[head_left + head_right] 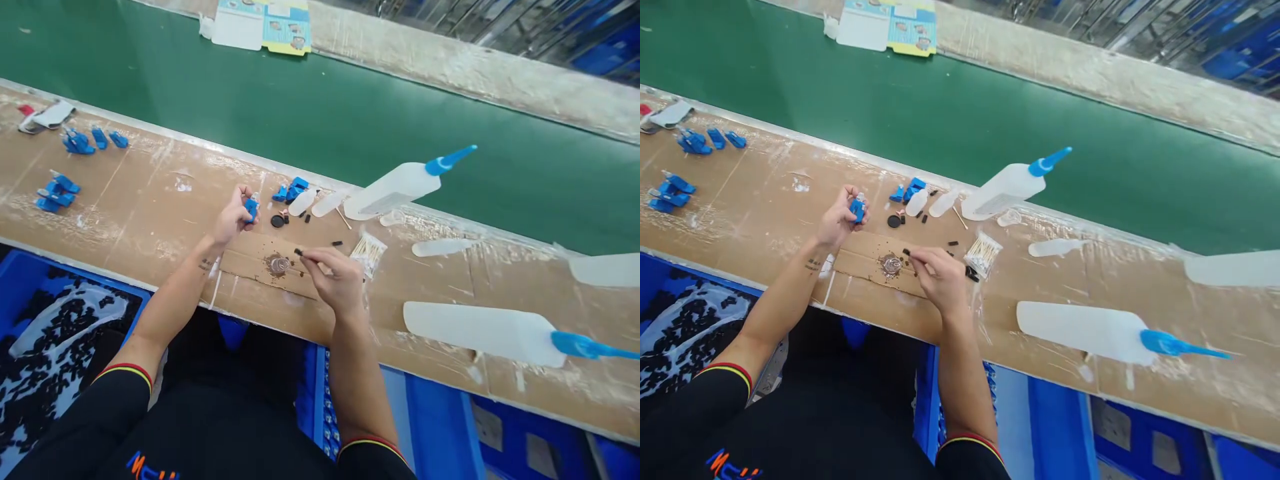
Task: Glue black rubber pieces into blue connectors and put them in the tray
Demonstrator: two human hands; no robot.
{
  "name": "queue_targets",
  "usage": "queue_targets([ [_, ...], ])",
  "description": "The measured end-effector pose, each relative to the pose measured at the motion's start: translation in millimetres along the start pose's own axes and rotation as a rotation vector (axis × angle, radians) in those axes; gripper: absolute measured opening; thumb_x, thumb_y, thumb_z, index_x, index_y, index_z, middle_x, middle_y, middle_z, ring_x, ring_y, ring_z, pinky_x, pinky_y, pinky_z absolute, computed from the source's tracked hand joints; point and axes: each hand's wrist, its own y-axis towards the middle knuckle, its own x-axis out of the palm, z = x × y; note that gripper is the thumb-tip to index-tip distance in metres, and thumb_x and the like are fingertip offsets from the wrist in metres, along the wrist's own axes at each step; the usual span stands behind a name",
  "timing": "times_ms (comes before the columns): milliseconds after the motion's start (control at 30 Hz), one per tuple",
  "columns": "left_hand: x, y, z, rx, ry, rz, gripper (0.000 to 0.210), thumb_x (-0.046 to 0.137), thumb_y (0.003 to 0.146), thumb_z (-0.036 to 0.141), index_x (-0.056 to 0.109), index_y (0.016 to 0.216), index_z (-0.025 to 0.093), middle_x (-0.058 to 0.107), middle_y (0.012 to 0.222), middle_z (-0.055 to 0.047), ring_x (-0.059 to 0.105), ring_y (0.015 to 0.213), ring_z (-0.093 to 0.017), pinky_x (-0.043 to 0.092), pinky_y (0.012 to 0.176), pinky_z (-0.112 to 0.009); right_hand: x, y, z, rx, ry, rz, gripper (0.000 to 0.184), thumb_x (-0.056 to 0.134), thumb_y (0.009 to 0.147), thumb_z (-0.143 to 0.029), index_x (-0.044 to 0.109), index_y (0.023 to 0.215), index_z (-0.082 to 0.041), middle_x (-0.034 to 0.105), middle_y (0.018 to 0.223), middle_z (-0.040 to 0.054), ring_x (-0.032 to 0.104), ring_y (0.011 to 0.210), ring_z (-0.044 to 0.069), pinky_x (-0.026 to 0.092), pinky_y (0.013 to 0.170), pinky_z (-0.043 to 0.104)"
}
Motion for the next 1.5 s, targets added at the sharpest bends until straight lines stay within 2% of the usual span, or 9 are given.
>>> queue_targets([
  [133,-0.2,4,-3,0.01,0.159,0.002,0.04,0.056,0.066,0.012,0.038,0.1,0.021,0.053,0.083,0.003,0.055,0.065,-0.007,0.038,0.052,-0.019,3,-22,2,-0.056,-0.017,-0.144,0.011,0.062,0.095,-0.018,0.073,0.095,-0.022,0.075,0.094,0.0055,0.071,0.083,0.019,0.059,0.074,0.032],
  [300,-0.5,5,-2,0.137,0.344,-0.01,0.043,0.072,0.08,0.029,0.05,0.115,0.017,0.065,0.092,-0.004,0.063,0.078,-0.011,0.048,0.064,-0.023,6,-15,1,-0.175,-0.09,-0.208,0.011,0.061,0.096,-0.017,0.072,0.096,-0.018,0.074,0.091,0.0076,0.068,0.079,0.019,0.056,0.071,0.031],
  [467,-2.1,5,-2,0.166,0.321,-0.007,0.052,0.075,0.081,0.053,0.06,0.113,0.015,0.068,0.089,-0.006,0.063,0.072,-0.01,0.048,0.058,-0.021,5,-14,-2,-0.19,-0.131,-0.235,0.013,0.059,0.097,-0.016,0.073,0.097,-0.017,0.073,0.092,0.0084,0.066,0.08,0.019,0.054,0.073,0.031],
  [667,-1.8,5,-3,0.146,0.3,0.011,0.059,0.072,0.078,0.065,0.065,0.108,0.014,0.065,0.076,-0.002,0.062,0.064,-0.009,0.047,0.053,-0.019,0,-12,-4,-0.172,-0.084,-0.277,0.014,0.06,0.096,-0.015,0.074,0.098,-0.019,0.074,0.092,0.0069,0.068,0.082,0.019,0.055,0.073,0.031],
  [833,0.2,3,-3,0.143,0.288,-0.044,0.058,0.071,0.08,0.063,0.065,0.108,0.013,0.065,0.074,-0.002,0.061,0.062,-0.009,0.047,0.052,-0.019,-11,9,-6,0.052,0.12,-0.02,0.006,0.069,0.09,-0.022,0.075,0.09,-0.022,0.075,0.088,0.0047,0.07,0.078,0.019,0.057,0.068,0.032],
  [1000,5.6,-2,-5,0.126,0.311,-0.192,0.05,0.069,0.085,0.057,0.059,0.106,0.013,0.068,0.079,-0.005,0.064,0.064,-0.009,0.049,0.055,-0.018,6,41,2,0.34,0.605,0.234,0.015,0.082,0.077,-0.035,0.076,0.083,-0.023,0.07,0.073,0.001,0.063,0.061,0.015,0.053,0.056,0.028],
  [1267,11.1,-7,-3,0.101,0.354,-0.33,0.044,0.067,0.089,0.052,0.059,0.106,0.012,0.068,0.082,-0.006,0.065,0.068,-0.01,0.052,0.061,-0.021,35,49,6,0.431,0.859,0.171,0.021,0.087,0.07,-0.038,0.077,0.081,-0.024,0.071,0.073,0.0012,0.062,0.062,0.014,0.053,0.059,0.028],
  [1400,11.9,-7,-3,0.09,0.363,-0.343,0.044,0.067,0.089,0.052,0.06,0.106,0.012,0.067,0.082,-0.005,0.065,0.068,-0.01,0.053,0.062,-0.022,33,47,3,0.354,0.751,0.132,0.014,0.083,0.076,-0.034,0.077,0.082,-0.023,0.073,0.077,0.0022,0.068,0.069,0.018,0.057,0.064,0.032],
  [1500,11.3,-7,-4,0.09,0.372,-0.342,0.041,0.068,0.089,0.049,0.061,0.105,0.012,0.066,0.082,-0.005,0.064,0.068,-0.009,0.053,0.063,-0.022,29,47,-3,0.199,0.618,0.107,0.005,0.078,0.082,-0.024,0.077,0.087,-0.024,0.075,0.086,0.0029,0.071,0.079,0.02,0.059,0.071,0.034],
])
